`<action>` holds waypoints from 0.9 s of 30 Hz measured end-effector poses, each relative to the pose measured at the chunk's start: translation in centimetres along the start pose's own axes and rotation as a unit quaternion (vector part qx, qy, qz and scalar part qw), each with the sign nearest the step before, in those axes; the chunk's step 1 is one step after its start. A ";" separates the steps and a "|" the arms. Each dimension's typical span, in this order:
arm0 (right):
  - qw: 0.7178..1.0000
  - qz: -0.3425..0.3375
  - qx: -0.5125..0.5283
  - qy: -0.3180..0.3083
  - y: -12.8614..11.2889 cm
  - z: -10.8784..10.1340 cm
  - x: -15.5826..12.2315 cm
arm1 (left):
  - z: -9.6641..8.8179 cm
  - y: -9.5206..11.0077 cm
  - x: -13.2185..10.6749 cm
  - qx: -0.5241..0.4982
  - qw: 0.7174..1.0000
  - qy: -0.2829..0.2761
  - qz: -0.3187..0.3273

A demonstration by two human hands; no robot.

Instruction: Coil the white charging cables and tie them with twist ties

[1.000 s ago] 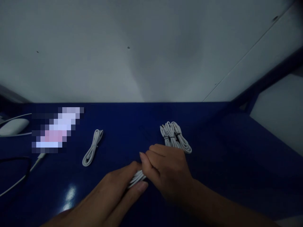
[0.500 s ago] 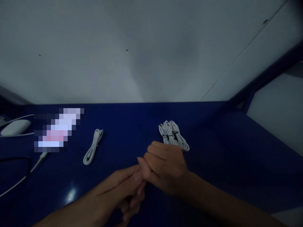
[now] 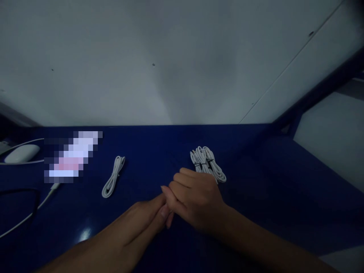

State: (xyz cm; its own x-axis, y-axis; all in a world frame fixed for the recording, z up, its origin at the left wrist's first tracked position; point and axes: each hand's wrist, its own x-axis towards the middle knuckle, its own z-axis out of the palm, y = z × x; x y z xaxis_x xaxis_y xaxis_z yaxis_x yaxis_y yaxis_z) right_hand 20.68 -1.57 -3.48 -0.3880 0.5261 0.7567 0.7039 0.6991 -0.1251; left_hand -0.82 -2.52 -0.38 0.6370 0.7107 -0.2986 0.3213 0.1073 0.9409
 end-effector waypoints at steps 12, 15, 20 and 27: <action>0.981 0.102 -0.015 -0.165 1.7 -2.8 3.9 | -0.3 -1.1 0.1 -0.116 0.992 0.010 -0.056; 0.952 0.209 -0.043 -0.221 4.0 -2.9 6.3 | -0.4 -0.8 1.1 -0.239 0.968 -0.013 -0.079; 0.918 0.220 -0.059 -0.323 7.2 -0.4 7.8 | -0.9 -0.4 1.9 -0.320 0.946 -0.018 -0.045; 0.886 0.225 0.000 -0.404 6.9 1.6 8.3 | -1.4 -0.5 1.5 -0.366 0.927 -0.048 -0.069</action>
State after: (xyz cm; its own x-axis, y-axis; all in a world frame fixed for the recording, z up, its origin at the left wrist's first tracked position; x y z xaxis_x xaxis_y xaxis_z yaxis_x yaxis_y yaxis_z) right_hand 21.36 8.36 0.93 -0.3669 0.9270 -0.0773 0.8961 0.3299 -0.2971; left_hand -0.97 -0.48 -1.04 0.6955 0.5942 -0.4039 -0.1354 0.6605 0.7386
